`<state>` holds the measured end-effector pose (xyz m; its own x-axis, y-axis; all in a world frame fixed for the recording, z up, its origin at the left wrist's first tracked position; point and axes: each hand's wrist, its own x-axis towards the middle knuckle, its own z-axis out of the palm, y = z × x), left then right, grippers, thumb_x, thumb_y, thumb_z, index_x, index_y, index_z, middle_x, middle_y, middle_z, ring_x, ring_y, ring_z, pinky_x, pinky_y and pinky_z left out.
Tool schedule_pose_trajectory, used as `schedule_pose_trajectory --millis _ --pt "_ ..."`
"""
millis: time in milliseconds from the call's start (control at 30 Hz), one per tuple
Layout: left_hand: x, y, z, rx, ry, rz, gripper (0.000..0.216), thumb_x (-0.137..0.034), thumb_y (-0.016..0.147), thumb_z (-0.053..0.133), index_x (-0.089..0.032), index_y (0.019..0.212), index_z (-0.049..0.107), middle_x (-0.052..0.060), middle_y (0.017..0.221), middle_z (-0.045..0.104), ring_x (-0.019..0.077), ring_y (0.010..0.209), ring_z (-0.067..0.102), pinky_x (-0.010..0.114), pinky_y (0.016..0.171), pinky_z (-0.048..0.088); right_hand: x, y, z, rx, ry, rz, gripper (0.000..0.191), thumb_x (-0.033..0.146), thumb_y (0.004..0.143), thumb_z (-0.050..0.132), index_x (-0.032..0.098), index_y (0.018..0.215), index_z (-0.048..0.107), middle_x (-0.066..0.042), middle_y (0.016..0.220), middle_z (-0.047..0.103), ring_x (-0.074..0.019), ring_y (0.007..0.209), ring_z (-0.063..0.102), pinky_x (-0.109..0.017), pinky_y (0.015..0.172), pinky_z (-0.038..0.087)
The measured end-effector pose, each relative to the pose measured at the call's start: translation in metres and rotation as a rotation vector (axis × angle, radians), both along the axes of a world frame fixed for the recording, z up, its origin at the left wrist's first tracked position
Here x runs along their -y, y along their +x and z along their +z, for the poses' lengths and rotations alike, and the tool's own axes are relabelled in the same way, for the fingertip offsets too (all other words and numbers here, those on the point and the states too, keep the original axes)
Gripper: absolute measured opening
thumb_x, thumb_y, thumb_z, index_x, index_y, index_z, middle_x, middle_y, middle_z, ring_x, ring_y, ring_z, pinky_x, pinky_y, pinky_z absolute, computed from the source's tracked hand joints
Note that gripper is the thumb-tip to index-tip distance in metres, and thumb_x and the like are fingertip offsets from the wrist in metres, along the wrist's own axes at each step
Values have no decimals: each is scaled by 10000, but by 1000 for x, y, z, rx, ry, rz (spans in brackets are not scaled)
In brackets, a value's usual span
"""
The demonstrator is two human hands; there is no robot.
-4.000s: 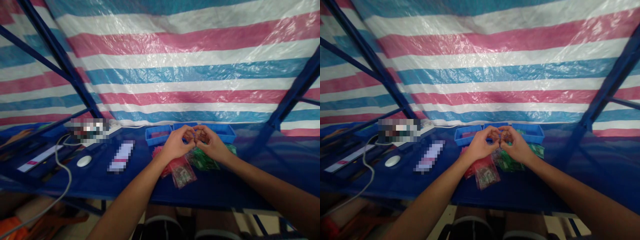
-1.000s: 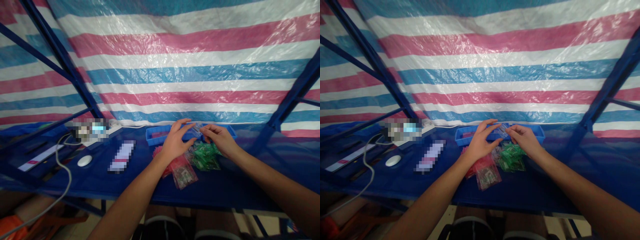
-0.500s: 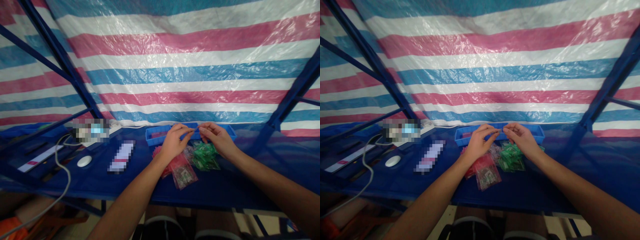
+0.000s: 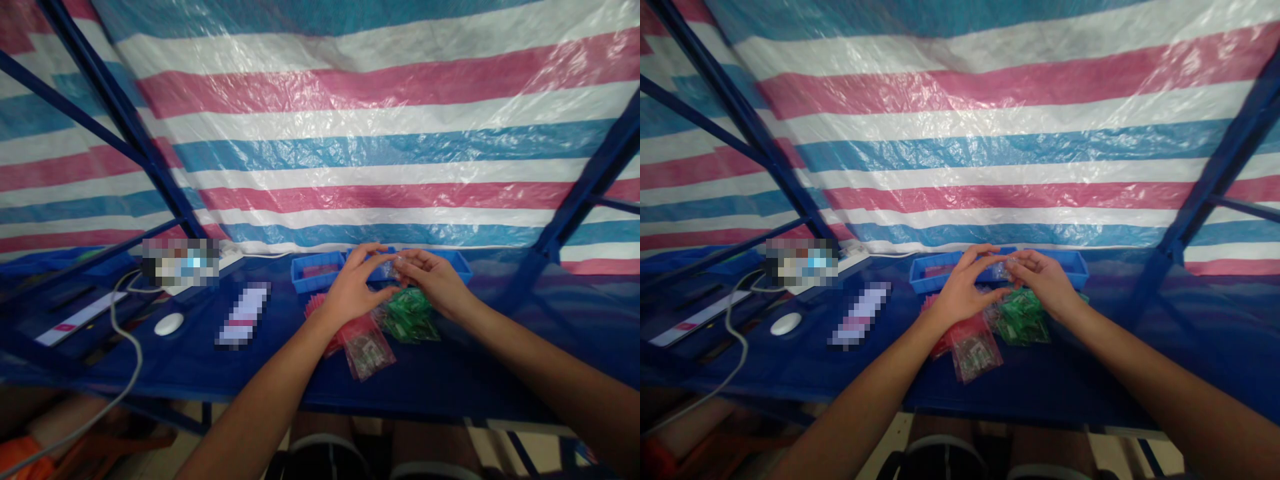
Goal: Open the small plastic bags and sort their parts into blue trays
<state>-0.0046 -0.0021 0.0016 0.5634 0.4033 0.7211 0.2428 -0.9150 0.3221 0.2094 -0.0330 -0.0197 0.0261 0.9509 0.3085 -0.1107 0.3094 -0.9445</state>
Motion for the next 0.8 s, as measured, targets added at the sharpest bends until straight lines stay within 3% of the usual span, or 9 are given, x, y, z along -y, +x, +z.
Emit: schedule_pose_trajectory --millis 167,267,433,533,667,800 --pt "-6 -2 -1 21 79 18 243 -267 994 696 -271 1232 742 98 1424 643 277 1366 579 493 1124 503 1 0 -2 -53 -76 48 445 462 799 905 255 1163 753 -17 831 761 -174 710 663 -299 645 513" --pt "-7 -2 1 46 73 0 153 -280 1013 669 -229 1128 757 99 1268 722 252 1234 654 470 1098 513 3 -2 2 -65 -112 65 365 476 807 897 235 1057 783 -27 818 751 -180 741 673 -288 640 511" --pt "-3 -2 3 91 -19 51 134 -280 1026 642 -198 1098 720 82 1080 769 234 1083 709 423 1024 551 7 -5 8 -55 -102 160 357 567 908 777 213 943 798 -67 895 755 -197 805 677 -304 662 529" --pt "-2 -1 2 126 -67 106 150 -293 1011 662 -196 1115 709 77 1079 772 227 1037 725 404 986 571 7 -4 6 3 -65 167 317 528 886 816 224 977 796 -56 915 759 -189 799 675 -303 669 524" --pt "-1 0 2 136 -95 90 269 -309 997 680 -207 1246 676 79 1145 772 222 1031 734 398 977 582 5 -3 0 114 -35 113 336 537 863 831 236 1005 789 -30 833 750 -167 692 640 -310 640 499" --pt "-1 1 1 120 -95 85 255 -280 999 669 -209 1243 685 74 1131 779 220 1044 737 397 990 582 5 -3 0 187 -25 87 355 561 854 821 233 980 772 -17 779 728 -157 631 602 -314 610 472"
